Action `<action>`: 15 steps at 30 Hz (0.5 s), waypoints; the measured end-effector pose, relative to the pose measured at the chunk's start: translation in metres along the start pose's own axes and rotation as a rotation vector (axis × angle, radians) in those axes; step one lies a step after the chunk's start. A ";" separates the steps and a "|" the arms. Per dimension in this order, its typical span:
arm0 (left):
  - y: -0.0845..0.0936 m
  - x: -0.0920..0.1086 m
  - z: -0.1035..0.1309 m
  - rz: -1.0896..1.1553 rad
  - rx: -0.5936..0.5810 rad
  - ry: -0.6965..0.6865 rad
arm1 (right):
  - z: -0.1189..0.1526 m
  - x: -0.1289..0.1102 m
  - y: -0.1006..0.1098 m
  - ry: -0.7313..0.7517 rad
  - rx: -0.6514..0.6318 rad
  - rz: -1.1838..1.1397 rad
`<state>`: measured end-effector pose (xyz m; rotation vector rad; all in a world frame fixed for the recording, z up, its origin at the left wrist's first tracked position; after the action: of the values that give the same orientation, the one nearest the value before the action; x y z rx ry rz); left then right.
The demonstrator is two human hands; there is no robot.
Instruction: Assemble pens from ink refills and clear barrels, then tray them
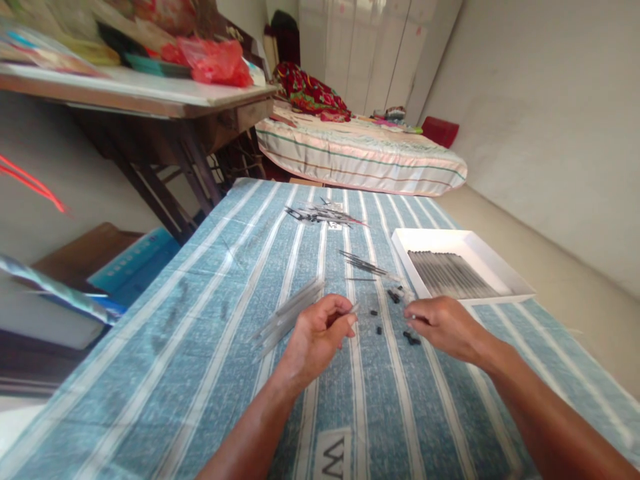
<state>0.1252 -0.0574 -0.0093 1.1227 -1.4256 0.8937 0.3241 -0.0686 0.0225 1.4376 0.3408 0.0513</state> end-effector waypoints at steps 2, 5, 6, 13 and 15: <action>0.000 0.001 0.000 -0.006 0.012 -0.016 | 0.004 0.010 -0.014 -0.052 -0.102 0.036; -0.001 0.003 -0.001 -0.047 -0.006 -0.040 | 0.009 0.018 -0.031 -0.106 -0.192 0.082; -0.002 0.003 -0.001 -0.063 -0.017 -0.040 | 0.010 0.020 -0.035 -0.119 -0.205 0.092; -0.007 0.001 0.001 -0.120 -0.071 -0.021 | 0.008 0.027 -0.046 -0.149 -0.194 0.058; -0.008 0.001 0.002 -0.111 -0.084 -0.024 | 0.009 0.028 -0.043 -0.173 -0.133 -0.017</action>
<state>0.1321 -0.0616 -0.0090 1.1412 -1.3933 0.7380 0.3458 -0.0763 -0.0240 1.2969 0.2034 -0.0636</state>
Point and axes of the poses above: each hand's wrist, its own z-axis away from the middle knuckle, its own y-axis out of the back of the hand, x = y × z, the point moved 5 cm from there along -z, towards the middle knuckle, and after that the axes turned 8 degrees about -y, right-handed, at the moved point
